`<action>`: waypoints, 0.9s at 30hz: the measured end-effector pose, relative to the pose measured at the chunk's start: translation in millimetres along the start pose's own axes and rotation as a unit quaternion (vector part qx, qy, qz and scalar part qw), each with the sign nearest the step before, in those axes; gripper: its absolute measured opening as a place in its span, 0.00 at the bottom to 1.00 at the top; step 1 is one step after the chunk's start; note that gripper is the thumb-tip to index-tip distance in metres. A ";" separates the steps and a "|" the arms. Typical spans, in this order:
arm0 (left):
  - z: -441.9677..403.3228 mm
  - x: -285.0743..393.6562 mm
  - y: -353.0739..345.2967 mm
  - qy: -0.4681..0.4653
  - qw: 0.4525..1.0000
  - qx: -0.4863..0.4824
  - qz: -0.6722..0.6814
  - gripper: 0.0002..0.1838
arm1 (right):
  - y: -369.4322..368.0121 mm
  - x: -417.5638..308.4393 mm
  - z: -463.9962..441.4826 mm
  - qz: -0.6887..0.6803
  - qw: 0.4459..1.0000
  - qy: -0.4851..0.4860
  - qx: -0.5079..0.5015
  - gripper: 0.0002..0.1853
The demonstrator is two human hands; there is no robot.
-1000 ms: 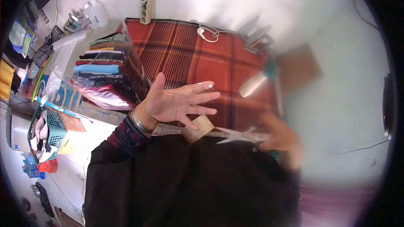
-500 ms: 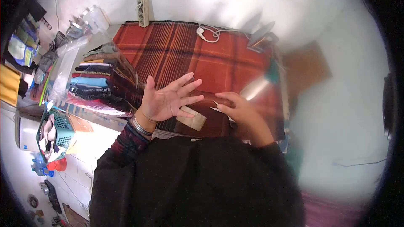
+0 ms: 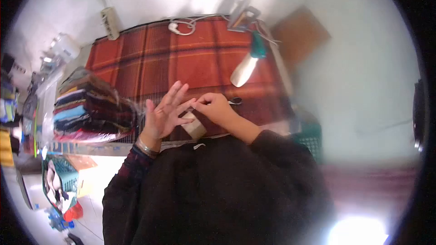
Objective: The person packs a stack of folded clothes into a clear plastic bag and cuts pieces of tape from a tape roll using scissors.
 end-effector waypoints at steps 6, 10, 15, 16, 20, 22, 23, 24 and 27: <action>-2.5 5.6 -1.1 -0.009 1.000 -0.029 -0.004 0.56 | 119.2 13.1 38.8 0.059 0.993 0.032 0.101 0.11; -8.2 5.4 -0.2 -0.018 0.999 -0.028 0.009 0.57 | 277.9 114.2 119.3 0.120 0.944 -0.138 0.274 0.19; -22.1 3.8 -11.5 -0.005 0.999 -0.037 0.022 0.56 | 333.5 197.1 199.4 0.126 0.914 -0.187 0.337 0.18; -24.8 3.3 -13.9 -0.003 0.999 -0.038 0.020 0.56 | 328.6 186.4 208.0 0.063 0.903 -0.218 0.364 0.18; -31.5 -1.8 -21.2 0.016 0.999 -0.048 0.018 0.56 | 344.6 221.2 206.4 0.075 0.895 -0.234 0.371 0.18; -33.2 -4.0 -25.4 0.021 0.998 -0.047 0.021 0.56 | 359.4 258.1 199.0 0.185 0.920 -0.198 0.282 0.19; -33.3 -4.3 -28.5 0.025 0.998 -0.044 0.024 0.56 | 362.7 271.2 195.0 0.222 0.924 -0.183 0.253 0.20; -33.1 -5.3 -30.1 0.029 0.998 -0.040 0.025 0.56 | 361.0 273.3 190.5 0.305 0.886 -0.227 0.265 0.21; -31.9 -5.4 -35.0 0.042 0.998 -0.050 0.014 0.57 | 342.9 235.3 196.7 0.425 0.780 -0.266 0.376 0.27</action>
Point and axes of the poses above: each hand's wrist, its own z-axis away from the middle knuckle, its own y-axis out of the back of the hand, x = y × z, the point moved 3 cm from there along -z, towards the middle knuckle, and after that the axes turned 3 degrees about -z, right-handed, at the moved point
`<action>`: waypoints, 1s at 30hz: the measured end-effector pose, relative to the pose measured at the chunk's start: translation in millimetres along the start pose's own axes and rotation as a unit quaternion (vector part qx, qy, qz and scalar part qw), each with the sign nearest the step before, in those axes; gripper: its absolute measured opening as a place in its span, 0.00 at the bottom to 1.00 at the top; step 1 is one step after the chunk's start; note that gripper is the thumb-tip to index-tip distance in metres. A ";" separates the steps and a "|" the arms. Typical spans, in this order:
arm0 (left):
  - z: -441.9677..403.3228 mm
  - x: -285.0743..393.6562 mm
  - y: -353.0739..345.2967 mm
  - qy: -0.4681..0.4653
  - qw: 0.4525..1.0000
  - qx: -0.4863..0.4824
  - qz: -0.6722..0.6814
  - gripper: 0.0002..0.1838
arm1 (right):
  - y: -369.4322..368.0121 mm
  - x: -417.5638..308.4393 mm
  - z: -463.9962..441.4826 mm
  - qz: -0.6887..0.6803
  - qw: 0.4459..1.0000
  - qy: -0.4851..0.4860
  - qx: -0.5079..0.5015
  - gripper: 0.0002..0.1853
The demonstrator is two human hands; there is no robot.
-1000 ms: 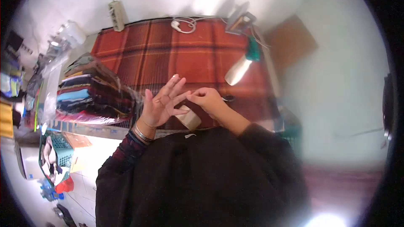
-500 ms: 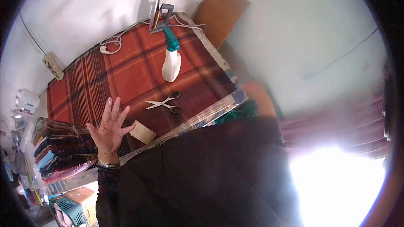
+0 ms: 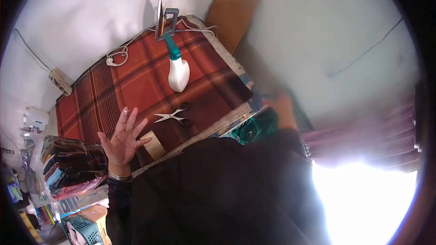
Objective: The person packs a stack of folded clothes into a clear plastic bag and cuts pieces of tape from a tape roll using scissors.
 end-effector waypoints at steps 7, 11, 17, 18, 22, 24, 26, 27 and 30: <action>4.0 -3.6 -0.5 0.014 1.000 0.006 -0.012 0.57 | 61.5 -209.6 51.9 -0.383 0.896 0.174 -0.141 0.31; 2.3 -7.7 -2.0 0.026 0.999 -0.031 -0.014 0.57 | 40.3 -342.1 122.0 -0.495 0.701 0.302 -0.415 0.21; 5.3 -10.6 -6.2 0.027 0.998 -0.041 -0.028 0.56 | 4.9 -398.6 151.4 -0.563 0.568 0.258 -0.542 0.17; 6.0 -9.3 -8.2 0.023 0.998 -0.024 -0.052 0.57 | 7.0 -397.4 150.2 -0.530 0.631 0.279 -0.494 0.15; 4.2 -7.1 -10.1 -0.011 0.996 0.038 -0.077 0.57 | 27.8 -362.4 136.4 -0.516 0.717 0.302 -0.359 0.09; 4.8 -5.6 -8.1 -0.003 0.998 0.015 -0.055 0.57 | 46.1 -318.6 102.9 -0.503 0.780 0.254 -0.272 0.13; 1.2 -4.0 -4.7 -0.003 0.999 0.006 -0.036 0.58 | 59.7 -254.2 62.3 -0.444 0.850 0.189 -0.211 0.16; 0.2 -4.9 -3.4 -0.001 1.000 0.004 -0.027 0.58 | 69.3 -222.0 46.9 -0.399 0.886 0.113 -0.210 0.18; -4.2 -8.9 -1.5 0.007 1.000 -0.005 -0.019 0.57 | 35.7 -102.0 0.2 -0.422 0.881 0.008 -0.212 0.19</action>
Point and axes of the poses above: each hand's wrist, its own z-axis away from the middle knuckle, its own y-axis out of the back of the hand, x = y × z, the point moved 3 cm from there along -z, towards the middle knuckle, and after that the axes turned 3 degrees about -z, right-handed, at the moved point
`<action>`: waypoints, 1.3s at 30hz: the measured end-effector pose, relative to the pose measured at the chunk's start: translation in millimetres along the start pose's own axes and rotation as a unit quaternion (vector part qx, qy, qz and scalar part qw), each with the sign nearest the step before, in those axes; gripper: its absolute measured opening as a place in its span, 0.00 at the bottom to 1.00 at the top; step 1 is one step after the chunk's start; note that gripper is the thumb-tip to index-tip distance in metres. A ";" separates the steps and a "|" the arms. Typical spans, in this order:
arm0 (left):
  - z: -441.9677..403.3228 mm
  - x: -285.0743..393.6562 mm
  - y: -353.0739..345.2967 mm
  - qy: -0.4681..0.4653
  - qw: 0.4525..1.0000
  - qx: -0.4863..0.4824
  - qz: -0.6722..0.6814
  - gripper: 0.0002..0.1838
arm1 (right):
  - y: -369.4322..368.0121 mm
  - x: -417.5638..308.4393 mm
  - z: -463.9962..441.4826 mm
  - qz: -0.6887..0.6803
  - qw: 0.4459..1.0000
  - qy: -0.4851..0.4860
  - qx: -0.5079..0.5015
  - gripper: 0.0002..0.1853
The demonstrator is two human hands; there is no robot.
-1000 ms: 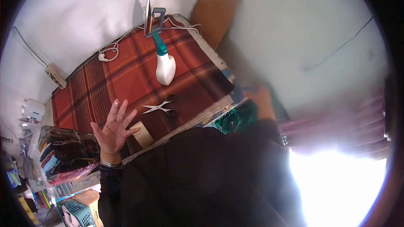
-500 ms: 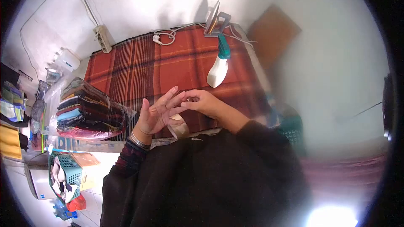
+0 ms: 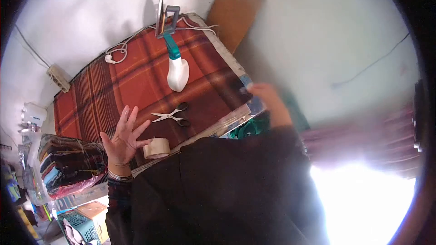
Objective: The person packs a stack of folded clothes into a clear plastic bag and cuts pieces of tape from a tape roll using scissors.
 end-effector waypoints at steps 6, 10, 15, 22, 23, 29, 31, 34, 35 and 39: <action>-6.1 1.3 -5.3 0.006 1.000 0.004 -0.003 0.57 | 64.6 96.5 -30.7 0.134 0.988 0.032 0.064 0.18; -5.3 -1.4 -5.5 0.007 1.000 0.003 0.006 0.57 | 64.8 101.1 -38.4 0.107 0.993 -0.020 0.055 0.17; -1.0 -3.1 -2.2 0.003 1.000 0.013 0.008 0.58 | 63.6 124.0 -53.1 0.156 0.986 0.026 0.046 0.17; 4.2 -13.3 0.1 -0.009 0.998 0.056 0.012 0.57 | 30.7 47.0 -10.4 0.500 0.809 0.084 0.297 0.28; 4.9 -14.9 0.5 0.000 0.998 0.051 0.020 0.57 | 18.0 15.8 -1.1 0.474 0.824 0.110 0.290 0.29; 8.9 -18.2 9.4 0.007 1.000 0.018 -0.004 0.57 | -152.2 -121.6 60.9 0.047 0.948 0.204 -0.241 0.22; 7.8 -19.0 9.9 0.016 1.000 0.002 0.002 0.56 | -204.6 -139.1 65.4 -0.009 0.919 0.209 -0.333 0.22; 9.1 -20.2 10.2 0.015 1.000 0.003 0.008 0.56 | -272.9 -147.7 49.0 0.004 0.892 0.269 -0.364 0.23; 9.6 -19.9 11.4 0.013 1.000 0.005 0.007 0.56 | -285.4 -154.3 45.9 0.005 0.890 0.270 -0.367 0.23; 12.1 -20.0 15.3 0.024 0.999 0.025 0.007 0.59 | -313.0 -164.9 49.1 -0.053 0.893 0.122 -0.431 0.15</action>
Point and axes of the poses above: each hand's wrist, its own z-axis away from the middle knuckle, its own y-axis out of the back of the hand, x = y × z, the point moved 3 cm from there along -z, towards the middle knuckle, and after that the axes turned 3 degrees about -z, right-handed, at the moved point
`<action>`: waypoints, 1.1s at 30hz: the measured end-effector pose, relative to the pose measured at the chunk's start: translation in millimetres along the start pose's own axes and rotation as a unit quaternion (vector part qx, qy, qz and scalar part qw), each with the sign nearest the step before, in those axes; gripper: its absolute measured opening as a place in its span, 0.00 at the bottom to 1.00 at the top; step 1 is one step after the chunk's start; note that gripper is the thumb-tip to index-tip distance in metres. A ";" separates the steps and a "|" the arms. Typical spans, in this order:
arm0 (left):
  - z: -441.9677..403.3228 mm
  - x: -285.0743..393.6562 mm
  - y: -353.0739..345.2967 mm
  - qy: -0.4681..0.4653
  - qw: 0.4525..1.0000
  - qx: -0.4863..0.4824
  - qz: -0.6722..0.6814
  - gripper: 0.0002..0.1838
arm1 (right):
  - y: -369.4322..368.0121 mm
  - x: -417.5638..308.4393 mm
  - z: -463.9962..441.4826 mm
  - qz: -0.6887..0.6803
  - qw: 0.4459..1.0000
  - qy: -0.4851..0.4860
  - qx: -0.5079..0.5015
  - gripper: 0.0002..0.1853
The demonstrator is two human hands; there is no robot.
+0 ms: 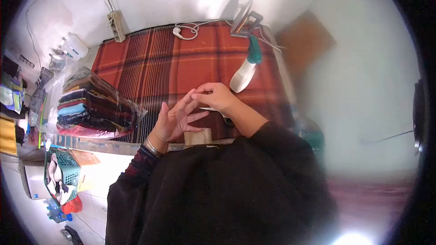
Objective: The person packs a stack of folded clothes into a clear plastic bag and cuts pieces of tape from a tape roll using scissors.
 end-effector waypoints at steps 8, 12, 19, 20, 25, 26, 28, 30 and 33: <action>4.2 6.8 -0.1 -0.020 0.998 0.054 -0.013 0.54 | 2.6 -72.9 84.3 0.267 0.847 0.411 0.207 0.06; 4.8 6.1 -0.4 -0.006 0.999 0.026 -0.024 0.56 | 107.7 -38.0 146.4 0.181 0.928 0.165 0.280 0.07; 0.4 -1.7 2.2 0.005 0.999 0.035 -0.002 0.57 | 258.8 126.4 259.3 0.112 0.854 -0.108 0.496 0.16; 0.3 -1.7 1.6 0.007 0.999 0.036 -0.003 0.57 | 265.8 140.3 267.0 0.119 0.846 -0.138 0.502 0.17; 0.9 1.0 -1.4 0.007 0.999 0.038 -0.010 0.57 | 296.2 189.9 276.4 0.061 0.827 -0.149 0.539 0.19; 1.2 1.4 -1.3 0.005 0.999 0.038 -0.010 0.57 | 303.3 198.7 275.8 0.070 0.829 -0.139 0.537 0.20; 2.2 1.2 0.2 0.001 0.999 0.037 -0.008 0.57 | 309.0 202.5 273.4 0.107 0.828 -0.156 0.527 0.21; 3.2 1.6 0.2 -0.005 0.999 0.038 -0.002 0.57 | 314.0 208.6 271.5 0.148 0.826 -0.175 0.515 0.22; 3.9 3.1 -3.2 -0.006 0.999 0.032 -0.021 0.56 | 311.9 211.5 273.2 0.359 0.726 -0.254 0.528 0.24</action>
Point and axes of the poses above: each hand's wrist, its own z-axis away from the middle knuckle, its own y-axis out of the back of the hand, x = y × z, the point moved 3 cm from there along -z, towards the middle knuckle, and after that the axes turned 3 degrees about -z, right-handed, at the moved point
